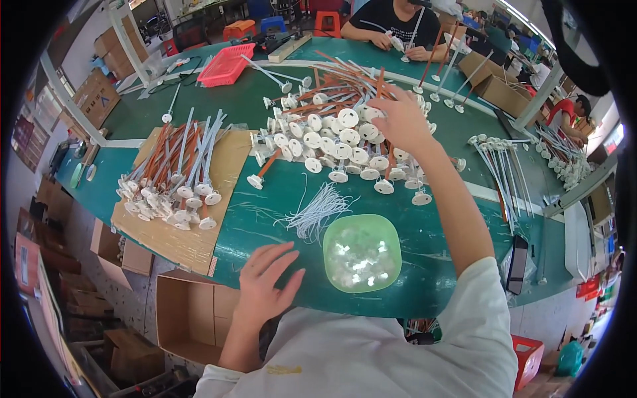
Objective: Assembling LED components by gluing strips to bases and attaching wires and clips.
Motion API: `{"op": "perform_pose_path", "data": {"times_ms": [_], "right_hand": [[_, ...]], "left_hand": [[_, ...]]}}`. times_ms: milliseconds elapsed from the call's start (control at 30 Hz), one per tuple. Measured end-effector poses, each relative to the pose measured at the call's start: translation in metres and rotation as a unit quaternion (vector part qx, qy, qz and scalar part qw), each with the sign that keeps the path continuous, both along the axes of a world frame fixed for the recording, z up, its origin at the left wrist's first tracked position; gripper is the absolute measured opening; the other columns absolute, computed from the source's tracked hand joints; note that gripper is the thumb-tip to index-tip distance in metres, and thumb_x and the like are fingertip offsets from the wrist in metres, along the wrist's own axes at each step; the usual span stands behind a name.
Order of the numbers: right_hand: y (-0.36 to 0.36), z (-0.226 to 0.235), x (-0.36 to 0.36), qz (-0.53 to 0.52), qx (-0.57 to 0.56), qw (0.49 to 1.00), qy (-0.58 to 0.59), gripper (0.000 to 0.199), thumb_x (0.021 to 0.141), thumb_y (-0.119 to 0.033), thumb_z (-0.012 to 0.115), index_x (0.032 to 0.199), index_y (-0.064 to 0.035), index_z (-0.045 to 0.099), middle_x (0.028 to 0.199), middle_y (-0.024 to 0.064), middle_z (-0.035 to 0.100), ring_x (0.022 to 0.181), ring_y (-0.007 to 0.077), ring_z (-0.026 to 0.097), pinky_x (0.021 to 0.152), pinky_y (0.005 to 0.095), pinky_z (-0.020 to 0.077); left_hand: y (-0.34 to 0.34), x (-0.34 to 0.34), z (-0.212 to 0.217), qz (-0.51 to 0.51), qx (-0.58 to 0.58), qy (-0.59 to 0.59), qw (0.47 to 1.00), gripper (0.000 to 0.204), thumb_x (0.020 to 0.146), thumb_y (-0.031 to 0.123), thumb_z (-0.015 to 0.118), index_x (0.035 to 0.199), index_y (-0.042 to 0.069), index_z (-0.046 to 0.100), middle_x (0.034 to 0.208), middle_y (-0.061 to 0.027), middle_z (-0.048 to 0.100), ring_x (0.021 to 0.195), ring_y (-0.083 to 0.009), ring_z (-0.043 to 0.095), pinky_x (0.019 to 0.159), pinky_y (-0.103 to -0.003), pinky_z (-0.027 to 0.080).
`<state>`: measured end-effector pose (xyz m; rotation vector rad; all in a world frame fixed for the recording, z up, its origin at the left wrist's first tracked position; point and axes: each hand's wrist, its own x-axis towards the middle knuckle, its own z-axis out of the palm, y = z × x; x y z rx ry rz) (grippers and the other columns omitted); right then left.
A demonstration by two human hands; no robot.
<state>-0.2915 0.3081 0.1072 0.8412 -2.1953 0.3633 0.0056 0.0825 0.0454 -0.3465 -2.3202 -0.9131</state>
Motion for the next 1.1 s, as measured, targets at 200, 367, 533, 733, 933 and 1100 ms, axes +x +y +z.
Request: {"op": "perform_pose_path", "data": {"times_ms": [200, 367, 533, 733, 933, 1100], "right_hand": [[0.009, 0.011, 0.018, 0.061, -0.034, 0.976, -0.204, 0.021, 0.074, -0.006, 0.072, 0.095, -0.0018, 0.068, 0.088, 0.0131, 0.068, 0.076, 0.0282, 0.065, 0.071, 0.0366, 0.0519], [0.032, 0.006, 0.087, 0.102, -0.133, 0.971, -0.171, 0.02, 0.076, -0.002, 0.072, 0.096, 0.0001, 0.066, 0.087, 0.0116, 0.068, 0.077, 0.0214, 0.067, 0.071, 0.0304, 0.0518], [0.05, -0.044, 0.146, 0.247, -0.371, 0.821, -0.357, 0.03, 0.08, 0.01, 0.068, 0.108, 0.0049, 0.056, 0.103, 0.0123, 0.065, 0.095, 0.0184, 0.065, 0.087, 0.0313, 0.0519], [0.056, -0.066, 0.157, 0.225, -0.271, 0.916, -0.193, 0.028, 0.073, 0.006, 0.076, 0.097, 0.0015, 0.062, 0.096, 0.011, 0.067, 0.089, 0.0211, 0.065, 0.077, 0.0321, 0.052], [0.055, -0.079, 0.173, 0.21, -0.187, 0.957, -0.069, 0.028, 0.068, 0.005, 0.078, 0.092, 0.0008, 0.065, 0.089, 0.0114, 0.067, 0.077, 0.0234, 0.063, 0.069, 0.0316, 0.0506], [0.045, -0.09, 0.192, 0.196, -0.343, 0.885, -0.248, 0.025, 0.074, 0.009, 0.072, 0.097, 0.0042, 0.063, 0.09, 0.0162, 0.067, 0.083, 0.0208, 0.065, 0.071, 0.0304, 0.051]], "left_hand": [[0.0, -0.017, 0.006, -0.097, 0.097, -0.095, 0.986, 0.02, 0.072, 0.001, 0.073, 0.092, -0.001, 0.068, 0.093, -0.0152, 0.07, 0.08, -0.028, 0.068, 0.072, -0.033, 0.053], [0.02, -0.106, 0.0, -0.259, 0.233, -0.239, 0.906, 0.012, 0.089, 0.003, 0.064, 0.1, -0.002, 0.067, 0.099, -0.011, 0.069, 0.087, -0.0164, 0.067, 0.077, -0.028, 0.053], [0.062, -0.143, 0.008, -0.386, 0.423, -0.293, 0.765, 0.038, 0.093, 0.007, 0.06, 0.13, 0.0, 0.054, 0.116, -0.0127, 0.063, 0.105, -0.0151, 0.061, 0.088, -0.028, 0.051], [0.075, -0.134, -0.015, -0.48, 0.411, -0.334, 0.699, 0.053, 0.096, 0.009, 0.054, 0.144, -0.002, 0.034, 0.134, -0.0151, 0.052, 0.119, -0.0213, 0.055, 0.103, -0.038, 0.046], [0.064, -0.127, -0.026, -0.449, 0.4, -0.347, 0.72, 0.056, 0.089, 0.007, 0.066, 0.138, -0.003, 0.042, 0.125, -0.0148, 0.059, 0.113, -0.0197, 0.06, 0.099, -0.038, 0.049], [0.075, -0.116, -0.029, -0.41, 0.326, -0.166, 0.835, 0.055, 0.082, 0.003, 0.071, 0.132, -0.003, 0.051, 0.118, -0.0174, 0.063, 0.102, -0.022, 0.065, 0.089, -0.034, 0.055]]}}
